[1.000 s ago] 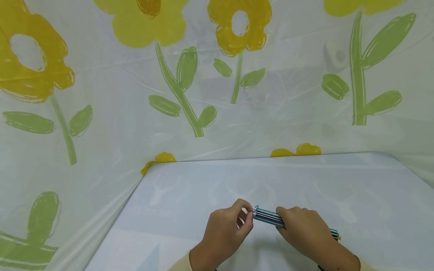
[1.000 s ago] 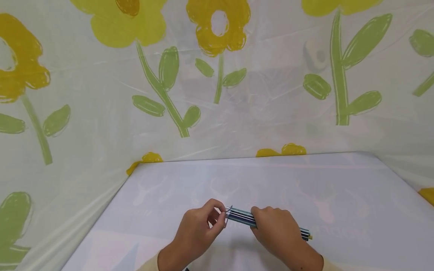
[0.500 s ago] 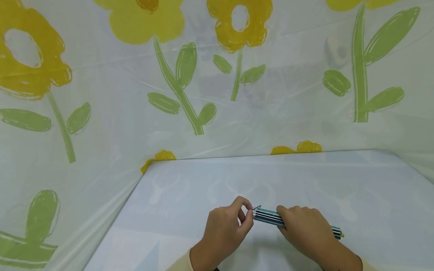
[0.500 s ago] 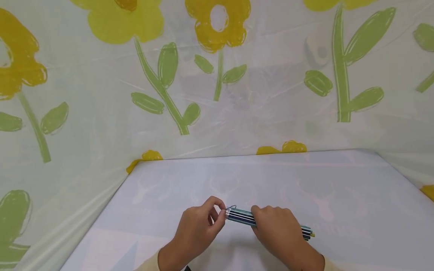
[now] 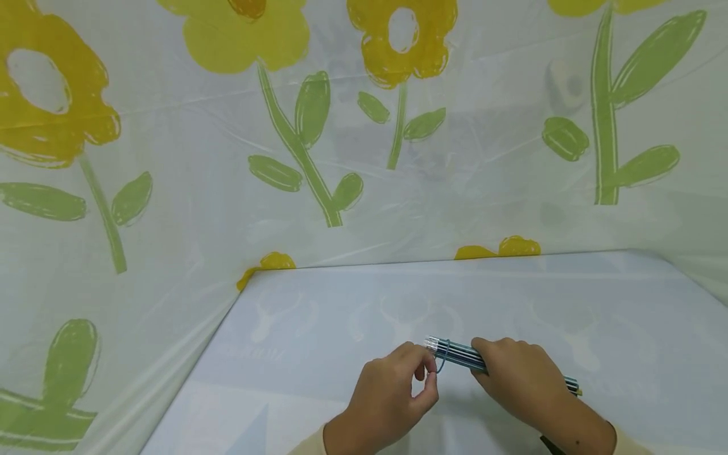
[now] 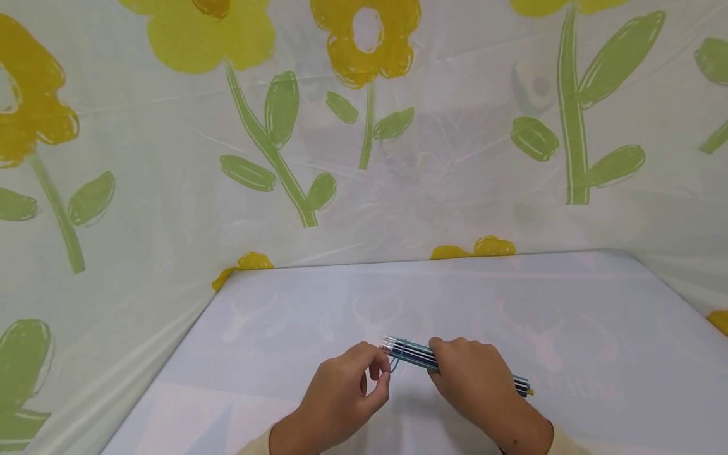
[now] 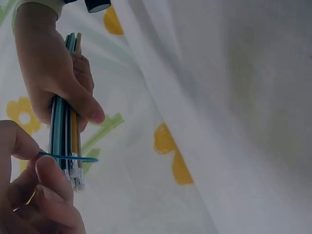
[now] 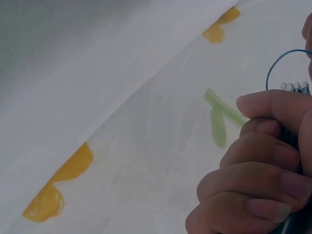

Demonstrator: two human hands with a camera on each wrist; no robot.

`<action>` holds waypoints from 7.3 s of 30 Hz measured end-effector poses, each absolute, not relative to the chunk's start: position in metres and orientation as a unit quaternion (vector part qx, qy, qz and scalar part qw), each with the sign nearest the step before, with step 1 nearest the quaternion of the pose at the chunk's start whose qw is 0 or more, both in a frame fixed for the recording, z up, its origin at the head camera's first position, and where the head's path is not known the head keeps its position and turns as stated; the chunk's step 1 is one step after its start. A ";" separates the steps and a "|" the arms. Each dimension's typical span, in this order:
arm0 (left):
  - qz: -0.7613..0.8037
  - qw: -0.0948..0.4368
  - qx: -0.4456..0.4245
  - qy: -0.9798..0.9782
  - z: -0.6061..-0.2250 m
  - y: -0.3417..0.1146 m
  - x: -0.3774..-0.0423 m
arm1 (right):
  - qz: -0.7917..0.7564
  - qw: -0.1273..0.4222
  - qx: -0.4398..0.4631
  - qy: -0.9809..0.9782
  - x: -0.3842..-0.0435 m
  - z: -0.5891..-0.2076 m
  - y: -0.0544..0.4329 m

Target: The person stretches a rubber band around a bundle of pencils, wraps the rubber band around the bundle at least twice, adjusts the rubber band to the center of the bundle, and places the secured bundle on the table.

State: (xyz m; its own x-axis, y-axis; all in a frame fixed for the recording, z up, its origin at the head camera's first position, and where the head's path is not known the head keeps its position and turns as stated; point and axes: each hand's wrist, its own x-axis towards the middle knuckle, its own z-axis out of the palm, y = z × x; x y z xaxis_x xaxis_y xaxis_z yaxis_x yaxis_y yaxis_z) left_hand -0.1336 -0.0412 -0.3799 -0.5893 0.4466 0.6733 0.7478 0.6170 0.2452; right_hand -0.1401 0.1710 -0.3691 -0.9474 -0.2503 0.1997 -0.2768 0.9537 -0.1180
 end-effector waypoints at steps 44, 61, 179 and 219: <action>-0.364 0.036 -0.253 -0.896 -0.382 -0.036 -0.129 | 0.093 0.100 0.111 -0.984 -0.155 -0.369 0.184; -0.326 0.265 -0.425 -0.801 -0.384 -0.036 -0.128 | 0.096 0.090 0.110 -0.985 -0.157 -0.376 0.183; -0.587 -0.018 -0.228 -0.776 -0.389 -0.044 -0.153 | 0.022 0.097 0.148 -0.984 -0.141 -0.377 0.163; -0.571 -0.008 -0.277 -0.772 -0.386 -0.046 -0.149 | 0.023 0.134 0.148 -0.980 -0.136 -0.369 0.165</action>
